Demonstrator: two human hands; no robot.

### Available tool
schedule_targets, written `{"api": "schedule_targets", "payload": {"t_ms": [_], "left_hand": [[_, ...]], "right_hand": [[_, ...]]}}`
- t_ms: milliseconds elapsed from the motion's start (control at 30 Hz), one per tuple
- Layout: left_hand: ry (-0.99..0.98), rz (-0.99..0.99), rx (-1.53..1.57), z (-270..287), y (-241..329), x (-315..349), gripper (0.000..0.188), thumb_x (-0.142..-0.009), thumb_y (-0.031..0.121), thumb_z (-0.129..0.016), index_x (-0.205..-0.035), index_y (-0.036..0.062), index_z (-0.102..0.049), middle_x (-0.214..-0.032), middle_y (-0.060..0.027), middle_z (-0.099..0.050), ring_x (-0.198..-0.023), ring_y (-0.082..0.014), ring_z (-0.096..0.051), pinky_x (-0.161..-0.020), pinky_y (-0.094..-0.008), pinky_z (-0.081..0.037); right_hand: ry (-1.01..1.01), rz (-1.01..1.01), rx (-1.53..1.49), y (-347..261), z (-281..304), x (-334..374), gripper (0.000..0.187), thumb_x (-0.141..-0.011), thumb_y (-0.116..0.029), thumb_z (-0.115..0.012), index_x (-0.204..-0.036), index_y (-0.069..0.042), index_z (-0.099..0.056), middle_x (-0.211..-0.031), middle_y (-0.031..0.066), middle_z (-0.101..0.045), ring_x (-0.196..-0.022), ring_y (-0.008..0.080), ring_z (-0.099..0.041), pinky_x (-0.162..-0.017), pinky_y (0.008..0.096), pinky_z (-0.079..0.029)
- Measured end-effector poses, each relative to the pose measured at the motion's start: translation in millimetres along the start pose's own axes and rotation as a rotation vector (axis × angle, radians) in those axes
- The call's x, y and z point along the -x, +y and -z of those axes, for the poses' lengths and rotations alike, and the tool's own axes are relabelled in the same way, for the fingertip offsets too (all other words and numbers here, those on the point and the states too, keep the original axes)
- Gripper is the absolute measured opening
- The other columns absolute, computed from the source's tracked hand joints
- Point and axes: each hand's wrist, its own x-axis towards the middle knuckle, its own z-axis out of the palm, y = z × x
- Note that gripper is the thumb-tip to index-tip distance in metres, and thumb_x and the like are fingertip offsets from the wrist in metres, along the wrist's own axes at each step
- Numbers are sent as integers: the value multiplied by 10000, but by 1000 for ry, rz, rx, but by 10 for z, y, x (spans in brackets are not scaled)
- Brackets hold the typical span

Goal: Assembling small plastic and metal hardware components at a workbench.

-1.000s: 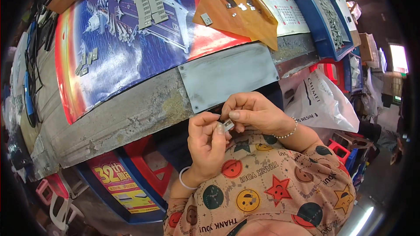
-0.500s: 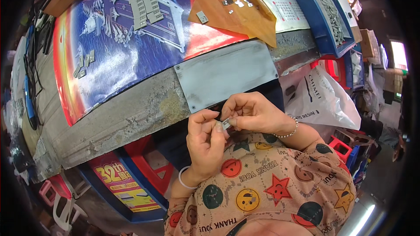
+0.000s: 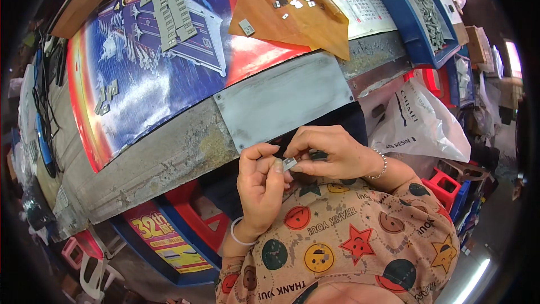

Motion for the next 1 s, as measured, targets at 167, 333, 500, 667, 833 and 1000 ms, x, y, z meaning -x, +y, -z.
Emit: {"api": "schedule_targets", "payload": {"t_ms": [167,333,500,667,833,1000], "left_hand": [[-42,-34,-88,32,-26,-8,261,-939,36,-500,-1187,-36,-462,-861,-51,-589,-711,-64,-543,-646,-185,-452],[-9,-299,-517,53,46,-67,280,-837,-28,-600,-1114,-44,-569,-913,-105,-621,-752,-134,-593,-669,-247,-486],[-20,-528,-923,59,122,-118,324,-737,-46,-678,-1052,-20,-609,-932,-146,-606,-775,-292,-598,-699,-342,-491],[-76,-630,-1064,51,231,-212,307,-712,-48,-697,-1007,-6,-622,-895,-154,-611,-776,-288,-603,-663,-335,-482],[-130,-575,-1044,77,320,-268,289,-711,-43,-704,-986,6,-631,-893,-148,-609,-781,-297,-601,-666,-341,-483],[-18,-482,-1024,215,599,-366,229,-734,-45,-678,-954,-4,-630,-898,-141,-620,-797,-259,-605,-700,-317,-481]], "right_hand": [[25,28,11,27,49,12,190,-839,-69,-647,-996,16,-582,-893,83,-598,-738,165,-621,-654,271,-516],[55,54,-8,66,90,8,195,-850,-79,-643,-1003,20,-574,-892,94,-586,-727,163,-611,-654,266,-509],[54,90,-5,85,103,-12,195,-851,-74,-637,-1007,18,-566,-886,94,-582,-709,169,-602,-637,272,-499],[44,126,19,93,157,-38,200,-846,-71,-637,-1013,10,-561,-873,93,-576,-701,185,-597,-625,285,-496],[2,93,34,36,223,-71,226,-843,-87,-647,-1032,5,-565,-870,88,-574,-695,180,-592,-619,284,-494],[143,102,30,-41,364,-60,233,-822,-46,-660,-1036,6,-582,-847,80,-583,-688,156,-592,-629,269,-497]]}}
